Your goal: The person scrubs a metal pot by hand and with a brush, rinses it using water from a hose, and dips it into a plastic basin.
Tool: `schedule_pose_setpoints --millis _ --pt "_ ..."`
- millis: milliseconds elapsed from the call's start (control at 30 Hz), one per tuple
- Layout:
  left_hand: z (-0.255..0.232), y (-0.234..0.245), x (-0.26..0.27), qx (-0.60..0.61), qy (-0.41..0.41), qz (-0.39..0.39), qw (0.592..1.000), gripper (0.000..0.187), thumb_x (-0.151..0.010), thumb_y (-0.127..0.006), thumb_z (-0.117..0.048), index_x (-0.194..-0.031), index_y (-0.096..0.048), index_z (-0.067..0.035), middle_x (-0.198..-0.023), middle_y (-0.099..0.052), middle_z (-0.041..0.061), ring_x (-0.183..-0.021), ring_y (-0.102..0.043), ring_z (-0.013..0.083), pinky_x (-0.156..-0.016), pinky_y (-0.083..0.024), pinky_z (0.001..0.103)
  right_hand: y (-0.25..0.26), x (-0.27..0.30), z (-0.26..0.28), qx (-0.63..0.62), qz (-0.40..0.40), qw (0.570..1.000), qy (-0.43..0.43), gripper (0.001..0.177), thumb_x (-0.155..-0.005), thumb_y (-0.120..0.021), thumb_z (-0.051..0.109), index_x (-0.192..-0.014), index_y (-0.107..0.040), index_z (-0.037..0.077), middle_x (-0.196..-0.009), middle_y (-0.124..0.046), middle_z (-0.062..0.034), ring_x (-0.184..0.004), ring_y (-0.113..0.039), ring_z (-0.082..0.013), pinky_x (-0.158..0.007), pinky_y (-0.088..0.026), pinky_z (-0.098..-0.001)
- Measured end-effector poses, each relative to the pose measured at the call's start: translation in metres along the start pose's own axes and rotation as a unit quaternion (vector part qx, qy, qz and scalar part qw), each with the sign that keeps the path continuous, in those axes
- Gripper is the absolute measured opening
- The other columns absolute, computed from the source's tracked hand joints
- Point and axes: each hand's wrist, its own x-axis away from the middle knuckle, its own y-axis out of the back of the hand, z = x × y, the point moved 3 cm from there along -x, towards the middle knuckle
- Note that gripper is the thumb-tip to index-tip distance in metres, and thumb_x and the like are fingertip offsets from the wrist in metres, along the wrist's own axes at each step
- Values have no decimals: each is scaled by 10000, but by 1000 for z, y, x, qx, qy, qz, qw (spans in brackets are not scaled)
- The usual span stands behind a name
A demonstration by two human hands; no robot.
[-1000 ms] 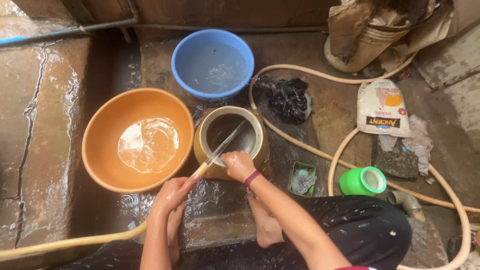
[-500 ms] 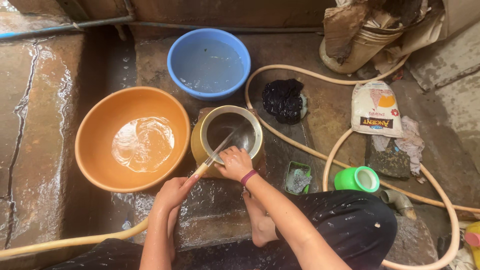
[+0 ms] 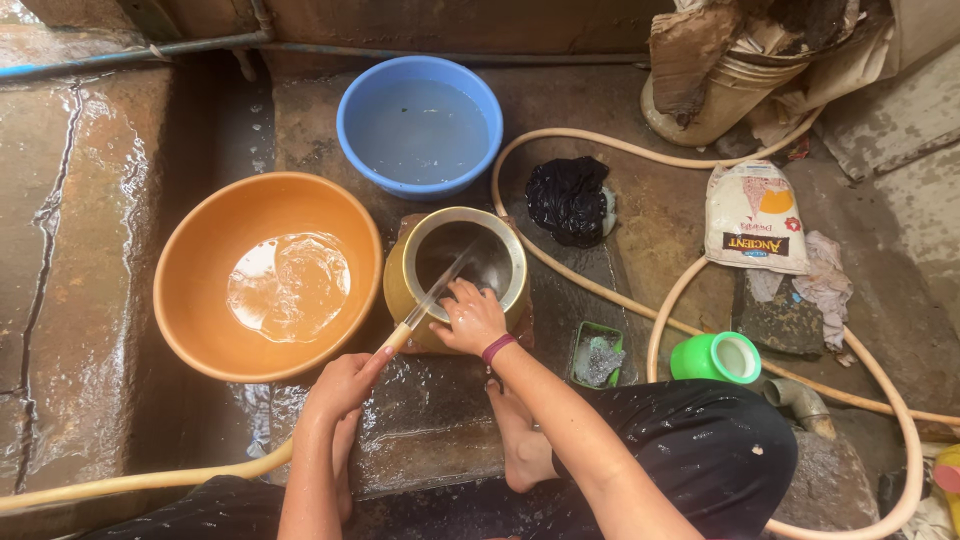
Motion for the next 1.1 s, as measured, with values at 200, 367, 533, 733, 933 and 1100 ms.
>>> schedule_pose_setpoints --millis 200,367,533,733,933,1100 --pt "19 -7 -7 -5 -11 -2 1000 695 -898 -560 -650 -793 -737 14 -618 -638 126 -618 -613 233 -640 -511 393 -77 -50 -67 -404 292 864 -73 472 -941 -537 455 -1180 -756 112 -1294 -710 -161 -1234 -647 -316 -986 -512 -465" --pt "33 -23 -5 13 38 21 999 660 -857 -581 -652 -815 -774 -22 -644 -680 140 -636 -636 269 -656 -512 424 -158 -77 -123 237 390 889 -28 383 -928 -635 232 -1287 -732 138 -1334 -693 -101 -1240 -648 -291 -994 -538 -482" --pt "-5 2 -8 -3 57 52 997 682 -876 -527 -701 -899 -773 -66 -727 -723 150 -726 -691 281 -757 -542 409 -219 -105 -96 154 554 817 35 394 -933 -620 248 -1297 -722 138 -1342 -687 -102 -1248 -642 -287 -1002 -530 -476" --pt "-71 47 7 -87 184 173 964 656 -852 -419 -790 -1228 -719 -343 -1167 -749 35 -1211 -671 266 -1110 -413 492 -258 -98 -111 134 586 799 17 407 -938 -602 266 -1309 -710 137 -1351 -680 -102 -1257 -634 -284 -1012 -521 -469" --pt "-69 53 7 -154 218 175 948 670 -869 -382 -838 -1245 -712 -392 -1287 -686 9 -1320 -544 383 -1161 -334 539 -260 -122 -134 127 570 811 -22 420 -944 -584 285 -1320 -697 137 -1361 -673 -102 -1267 -626 -280 -1021 -511 -462" --pt "-30 10 -8 -22 97 104 990 646 -871 -479 -732 -1024 -777 -179 -869 -752 180 -956 -729 384 -892 -541 453 -252 -90 -128 107 577 810 -14 432 -948 -568 301 -1330 -687 137 -1369 -667 -102 -1274 -619 -276 -1029 -504 -456"
